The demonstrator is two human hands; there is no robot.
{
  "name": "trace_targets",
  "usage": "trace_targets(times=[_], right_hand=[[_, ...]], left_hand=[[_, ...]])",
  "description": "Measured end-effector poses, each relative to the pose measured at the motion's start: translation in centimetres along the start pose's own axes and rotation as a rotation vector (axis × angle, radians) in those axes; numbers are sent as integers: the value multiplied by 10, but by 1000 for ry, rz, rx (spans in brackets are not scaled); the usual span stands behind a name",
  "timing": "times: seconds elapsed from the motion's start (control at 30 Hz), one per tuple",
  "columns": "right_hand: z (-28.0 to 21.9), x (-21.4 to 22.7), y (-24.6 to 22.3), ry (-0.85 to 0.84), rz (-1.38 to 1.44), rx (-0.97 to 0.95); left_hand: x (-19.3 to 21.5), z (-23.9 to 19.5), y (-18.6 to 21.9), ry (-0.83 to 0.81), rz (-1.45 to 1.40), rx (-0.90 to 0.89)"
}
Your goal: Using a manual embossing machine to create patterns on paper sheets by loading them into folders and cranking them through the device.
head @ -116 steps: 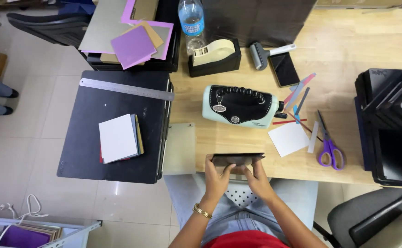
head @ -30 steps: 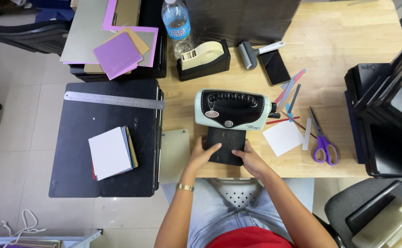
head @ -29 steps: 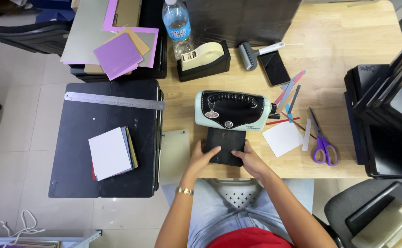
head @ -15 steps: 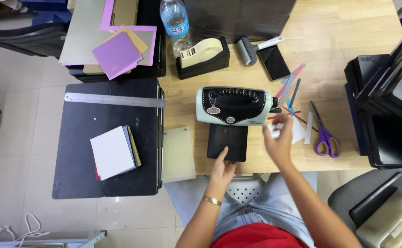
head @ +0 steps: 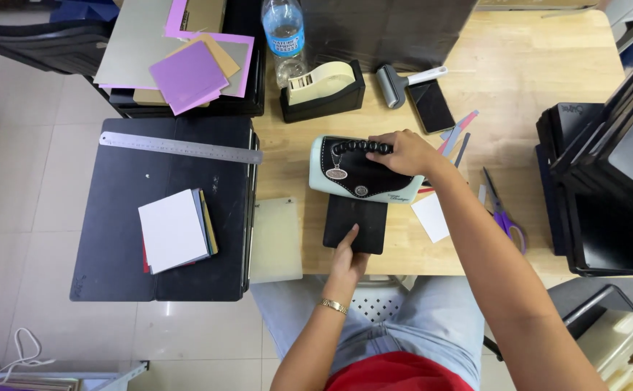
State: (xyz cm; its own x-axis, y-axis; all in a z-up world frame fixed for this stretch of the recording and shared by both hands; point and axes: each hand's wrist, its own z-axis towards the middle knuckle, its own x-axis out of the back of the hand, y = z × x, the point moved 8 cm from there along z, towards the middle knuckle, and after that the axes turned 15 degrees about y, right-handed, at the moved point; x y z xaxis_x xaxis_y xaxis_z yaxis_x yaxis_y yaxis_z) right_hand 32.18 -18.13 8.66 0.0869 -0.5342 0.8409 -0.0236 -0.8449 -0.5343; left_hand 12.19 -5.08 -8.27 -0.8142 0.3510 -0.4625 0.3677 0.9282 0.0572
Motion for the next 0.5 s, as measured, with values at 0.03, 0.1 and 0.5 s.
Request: trace_targets(times=[0.03,0.1,0.5], right_hand=[[2,-1,0,-18,-23,19],[0,-2,-2,-14,-18,34],[-39,4,-21,-7,-4,59]], left_hand=[[0,5,1,-1,15,20],[2,13,0,-10,30,14],[0,-52,-7,118,5,30]])
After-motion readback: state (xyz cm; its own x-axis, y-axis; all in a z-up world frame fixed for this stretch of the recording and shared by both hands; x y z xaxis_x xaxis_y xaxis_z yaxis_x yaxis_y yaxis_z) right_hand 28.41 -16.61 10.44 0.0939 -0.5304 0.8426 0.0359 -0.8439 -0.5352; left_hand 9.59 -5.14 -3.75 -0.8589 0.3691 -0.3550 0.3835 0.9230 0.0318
